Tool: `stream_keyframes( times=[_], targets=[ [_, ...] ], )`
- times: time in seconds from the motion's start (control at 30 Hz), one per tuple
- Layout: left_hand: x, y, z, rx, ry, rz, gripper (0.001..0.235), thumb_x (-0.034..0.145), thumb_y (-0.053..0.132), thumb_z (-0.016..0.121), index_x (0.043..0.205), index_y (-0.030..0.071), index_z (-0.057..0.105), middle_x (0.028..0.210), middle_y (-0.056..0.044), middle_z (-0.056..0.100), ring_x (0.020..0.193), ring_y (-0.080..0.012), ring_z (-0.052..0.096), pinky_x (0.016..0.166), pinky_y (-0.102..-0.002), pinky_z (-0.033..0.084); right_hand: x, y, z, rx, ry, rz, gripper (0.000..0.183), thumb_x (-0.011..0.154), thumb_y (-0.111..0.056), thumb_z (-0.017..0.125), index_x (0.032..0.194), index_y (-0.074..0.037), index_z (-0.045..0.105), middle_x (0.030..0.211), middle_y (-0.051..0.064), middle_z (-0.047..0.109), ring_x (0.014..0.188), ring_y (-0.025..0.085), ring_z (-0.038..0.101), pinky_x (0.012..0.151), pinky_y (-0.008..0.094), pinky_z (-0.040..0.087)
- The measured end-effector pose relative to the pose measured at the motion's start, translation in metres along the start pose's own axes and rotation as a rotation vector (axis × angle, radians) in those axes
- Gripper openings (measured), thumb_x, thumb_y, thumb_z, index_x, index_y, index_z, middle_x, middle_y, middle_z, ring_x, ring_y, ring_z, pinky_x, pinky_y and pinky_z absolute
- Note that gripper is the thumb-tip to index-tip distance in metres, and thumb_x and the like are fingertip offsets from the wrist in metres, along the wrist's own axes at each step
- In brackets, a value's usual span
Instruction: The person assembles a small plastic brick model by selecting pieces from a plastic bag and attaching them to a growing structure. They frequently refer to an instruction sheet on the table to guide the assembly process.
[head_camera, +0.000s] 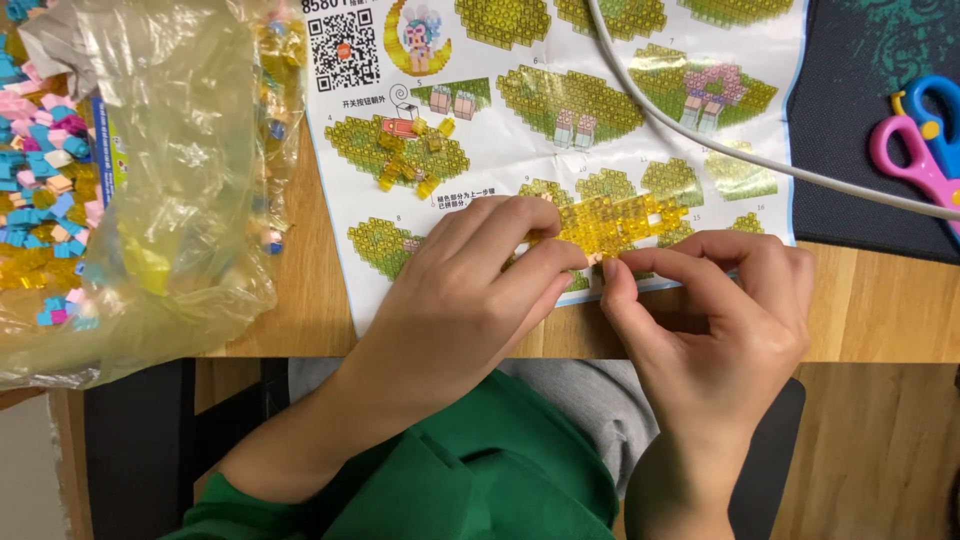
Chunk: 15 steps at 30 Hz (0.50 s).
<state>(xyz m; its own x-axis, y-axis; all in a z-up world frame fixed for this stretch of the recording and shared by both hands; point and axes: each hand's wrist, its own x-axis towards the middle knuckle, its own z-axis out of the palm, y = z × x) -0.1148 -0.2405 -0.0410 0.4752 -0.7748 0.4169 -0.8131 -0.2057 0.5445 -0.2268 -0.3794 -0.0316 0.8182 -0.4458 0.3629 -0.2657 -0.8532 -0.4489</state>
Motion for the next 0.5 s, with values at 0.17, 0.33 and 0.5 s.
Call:
stream_keyframes(
  times=[0.17, 0.33, 0.5],
  targets=[
    [-0.0002, 0.0009, 0.0009, 0.003, 0.012, -0.009, 0.014, 0.09, 0.001, 0.074, 0.097, 0.007, 0.062, 0.103, -0.01, 0.055, 0.092, -0.0279, 0.056, 0.079, -0.038, 0.047, 0.0014, 0.0021, -0.0006, 0.0, -0.001, -0.002, 0.011, 0.091, -0.006, 0.087, 0.092, -0.007, 0.077, 0.09, 0.008, 0.056, 0.091, 0.025, 0.049, 0.084, 0.035, 0.039],
    [0.0006, 0.0014, 0.0003, 0.001, 0.008, -0.011, 0.012, 0.091, 0.004, 0.073, 0.098, 0.007, 0.063, 0.103, -0.011, 0.055, 0.092, -0.0287, 0.057, 0.081, -0.039, 0.047, 0.0015, 0.0022, -0.0011, -0.013, -0.003, 0.001, 0.012, 0.089, -0.006, 0.088, 0.092, -0.008, 0.076, 0.091, 0.008, 0.057, 0.091, 0.025, 0.049, 0.084, 0.035, 0.04],
    [0.0006, 0.0012, 0.0008, 0.015, -0.004, -0.011, 0.014, 0.09, 0.004, 0.073, 0.101, 0.007, 0.064, 0.104, -0.011, 0.054, 0.092, -0.0291, 0.056, 0.08, -0.04, 0.047, 0.0027, 0.0008, -0.0022, -0.005, -0.017, 0.014, 0.011, 0.089, -0.007, 0.087, 0.091, -0.008, 0.077, 0.09, 0.007, 0.056, 0.089, 0.024, 0.048, 0.085, 0.035, 0.038]
  ],
)
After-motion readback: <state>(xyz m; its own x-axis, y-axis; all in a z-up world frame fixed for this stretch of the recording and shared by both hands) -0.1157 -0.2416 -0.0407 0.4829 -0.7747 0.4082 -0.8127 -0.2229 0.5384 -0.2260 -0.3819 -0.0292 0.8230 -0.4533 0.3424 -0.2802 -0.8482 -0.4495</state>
